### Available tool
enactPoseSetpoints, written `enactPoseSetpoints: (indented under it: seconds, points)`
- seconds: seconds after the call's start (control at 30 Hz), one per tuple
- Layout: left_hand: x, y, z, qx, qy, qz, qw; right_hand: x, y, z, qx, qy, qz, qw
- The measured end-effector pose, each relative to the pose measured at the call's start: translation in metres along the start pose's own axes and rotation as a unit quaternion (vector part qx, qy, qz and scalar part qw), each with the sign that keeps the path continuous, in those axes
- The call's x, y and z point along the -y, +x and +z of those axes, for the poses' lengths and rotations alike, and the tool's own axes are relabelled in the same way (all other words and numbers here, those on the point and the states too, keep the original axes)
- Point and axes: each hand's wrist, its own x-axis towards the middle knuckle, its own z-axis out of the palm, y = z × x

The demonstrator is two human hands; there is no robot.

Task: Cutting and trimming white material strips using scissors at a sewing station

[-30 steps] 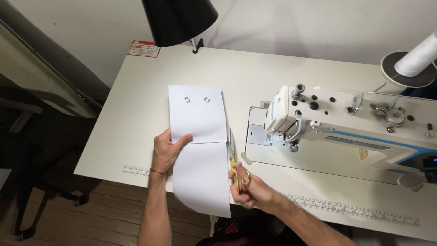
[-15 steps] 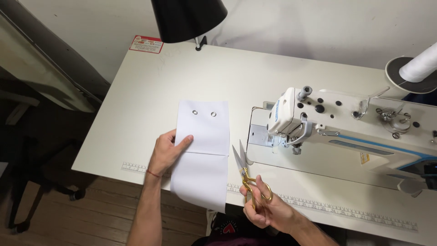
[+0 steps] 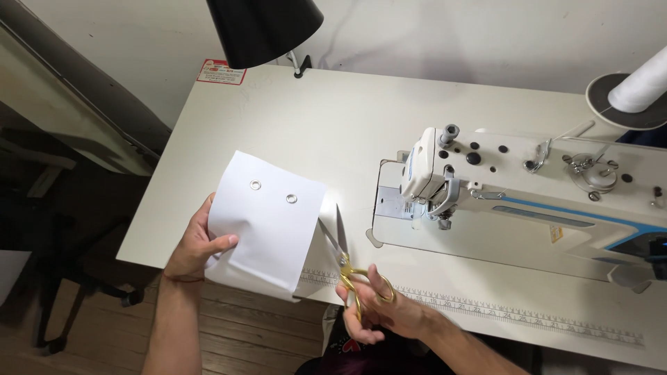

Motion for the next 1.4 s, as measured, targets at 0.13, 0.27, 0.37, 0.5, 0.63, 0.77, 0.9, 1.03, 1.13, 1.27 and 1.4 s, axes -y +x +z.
enactPoseSetpoints:
  seconds: [0.13,0.27,0.37,0.5,0.63,0.77,0.9,1.03,1.13,1.27,1.4]
  points:
    - [0.008,-0.010,-0.022,0.014,0.008,0.006,1.000,-0.002,0.027,-0.010,0.061,0.008,-0.074,0.995]
    - [0.008,-0.016,-0.030,0.046,-0.008,0.020,0.999,0.018,0.043,-0.006,0.029,-0.031,-0.110,0.993]
    - [0.015,-0.016,-0.037,0.031,-0.005,-0.007,0.999,0.025,0.049,-0.009,-0.015,-0.034,-0.106,0.994]
    - [0.016,-0.015,-0.040,0.038,0.009,-0.002,0.999,0.028,0.049,-0.019,-0.107,-0.045,-0.104,0.988]
    - [0.021,-0.007,-0.053,0.033,0.037,0.024,0.998,0.001,0.055,-0.063,-0.133,0.017,-0.165,0.977]
    - [0.002,-0.017,-0.047,0.018,0.059,0.019,0.998,0.016,0.042,-0.044,-0.152,0.049,-0.171,0.972]
    - [-0.061,-0.034,-0.015,-0.012,0.215,-0.027,0.976,0.013,0.028,-0.041,-0.080,0.068,-0.111,0.988]
    - [-0.091,-0.074,0.021,-0.030,0.642,0.052,0.765,0.005,0.019,-0.027,-0.124,0.073,-0.094,0.985]
    - [-0.117,-0.101,0.097,0.045,0.774,0.209,0.595,-0.002,0.009,-0.029,-0.048,0.068,-0.084,0.993]
    - [-0.072,-0.076,0.094,0.041,0.833,0.335,0.438,0.005,-0.008,-0.007,-0.095,0.033,-0.049,0.994]
    - [0.015,-0.050,0.036,0.088,0.794,0.436,0.415,-0.008,-0.031,-0.006,-0.063,0.049,-0.024,0.997]
